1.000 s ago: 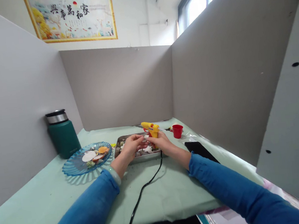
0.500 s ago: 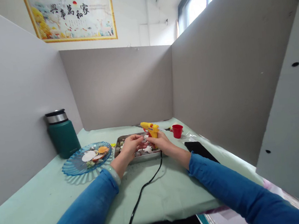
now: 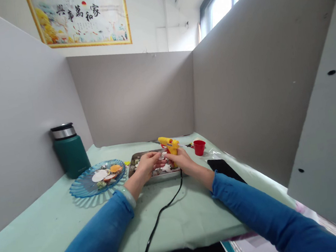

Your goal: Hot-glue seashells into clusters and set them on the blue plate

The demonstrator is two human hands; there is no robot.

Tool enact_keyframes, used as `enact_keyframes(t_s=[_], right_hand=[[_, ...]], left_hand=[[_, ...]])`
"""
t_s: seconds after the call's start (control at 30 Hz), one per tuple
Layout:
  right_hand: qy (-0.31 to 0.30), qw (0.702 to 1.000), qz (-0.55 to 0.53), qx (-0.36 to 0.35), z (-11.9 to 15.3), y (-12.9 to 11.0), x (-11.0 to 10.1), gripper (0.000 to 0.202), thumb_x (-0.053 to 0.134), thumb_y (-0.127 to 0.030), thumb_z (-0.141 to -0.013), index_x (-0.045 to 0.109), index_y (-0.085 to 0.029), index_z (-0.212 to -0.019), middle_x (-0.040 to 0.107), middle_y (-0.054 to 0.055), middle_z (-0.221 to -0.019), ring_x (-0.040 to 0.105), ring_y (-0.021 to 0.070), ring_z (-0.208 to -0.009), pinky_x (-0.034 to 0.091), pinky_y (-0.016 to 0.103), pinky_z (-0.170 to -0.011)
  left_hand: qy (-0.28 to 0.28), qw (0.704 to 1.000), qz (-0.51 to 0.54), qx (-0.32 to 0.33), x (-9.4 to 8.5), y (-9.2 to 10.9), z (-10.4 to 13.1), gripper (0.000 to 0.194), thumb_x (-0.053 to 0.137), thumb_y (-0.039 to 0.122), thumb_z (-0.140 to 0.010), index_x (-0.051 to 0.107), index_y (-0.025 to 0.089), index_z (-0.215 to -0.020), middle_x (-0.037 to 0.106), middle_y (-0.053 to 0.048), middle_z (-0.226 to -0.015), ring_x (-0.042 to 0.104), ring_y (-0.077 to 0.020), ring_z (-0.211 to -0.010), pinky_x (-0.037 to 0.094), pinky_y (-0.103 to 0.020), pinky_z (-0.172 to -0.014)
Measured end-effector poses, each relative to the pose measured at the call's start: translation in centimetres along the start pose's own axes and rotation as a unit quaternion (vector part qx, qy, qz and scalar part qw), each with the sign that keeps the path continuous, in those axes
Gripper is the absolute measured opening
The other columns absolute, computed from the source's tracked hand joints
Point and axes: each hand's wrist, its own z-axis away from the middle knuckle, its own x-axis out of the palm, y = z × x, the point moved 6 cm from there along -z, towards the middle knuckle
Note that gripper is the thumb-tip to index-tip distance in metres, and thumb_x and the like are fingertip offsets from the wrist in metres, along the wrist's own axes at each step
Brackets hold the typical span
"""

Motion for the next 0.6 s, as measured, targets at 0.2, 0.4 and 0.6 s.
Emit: enact_keyframes(t_s=[0.2, 0.4, 0.6], right_hand=[[-0.002, 1.000, -0.004, 0.006, -0.14, 0.35, 0.02, 0.034, 0.070, -0.033, -0.065, 0.058, -0.018, -0.093, 0.055, -0.004, -0.063, 0.050, 0.0115, -0.053, 0.040, 0.023, -0.046], [0.000, 1.000, 0.004, 0.006, -0.34, 0.52, -0.01, 0.032, 0.069, -0.031, -0.064, 0.059, -0.019, -0.092, 0.055, -0.004, -0.063, 0.051, 0.0117, -0.054, 0.041, 0.023, -0.046], [-0.002, 1.000, 0.005, 0.001, -0.22, 0.27, 0.05, 0.027, 0.069, -0.030, -0.066, 0.059, -0.020, -0.089, 0.055, -0.003, -0.063, 0.050, 0.0120, -0.053, 0.041, 0.023, -0.046]], left_hand=[[-0.017, 1.000, 0.014, -0.004, 0.20, 0.04, 0.10, 0.018, 0.070, 0.025, -0.084, 0.063, 0.009, -0.081, 0.070, -0.010, -0.068, 0.070, -0.0173, -0.060, 0.058, -0.027, -0.058], [-0.045, 0.999, 0.008, 0.016, 0.03, -0.15, -0.16, 0.017, 0.078, 0.016, -0.074, 0.068, 0.010, -0.086, 0.071, -0.009, -0.078, 0.070, -0.0174, -0.066, 0.058, -0.029, -0.063], [-0.035, 0.999, -0.005, 0.028, -0.04, -0.09, -0.09, 0.021, 0.081, 0.013, -0.070, 0.066, 0.010, -0.083, 0.070, -0.008, -0.077, 0.070, -0.0166, -0.065, 0.058, -0.029, -0.064]])
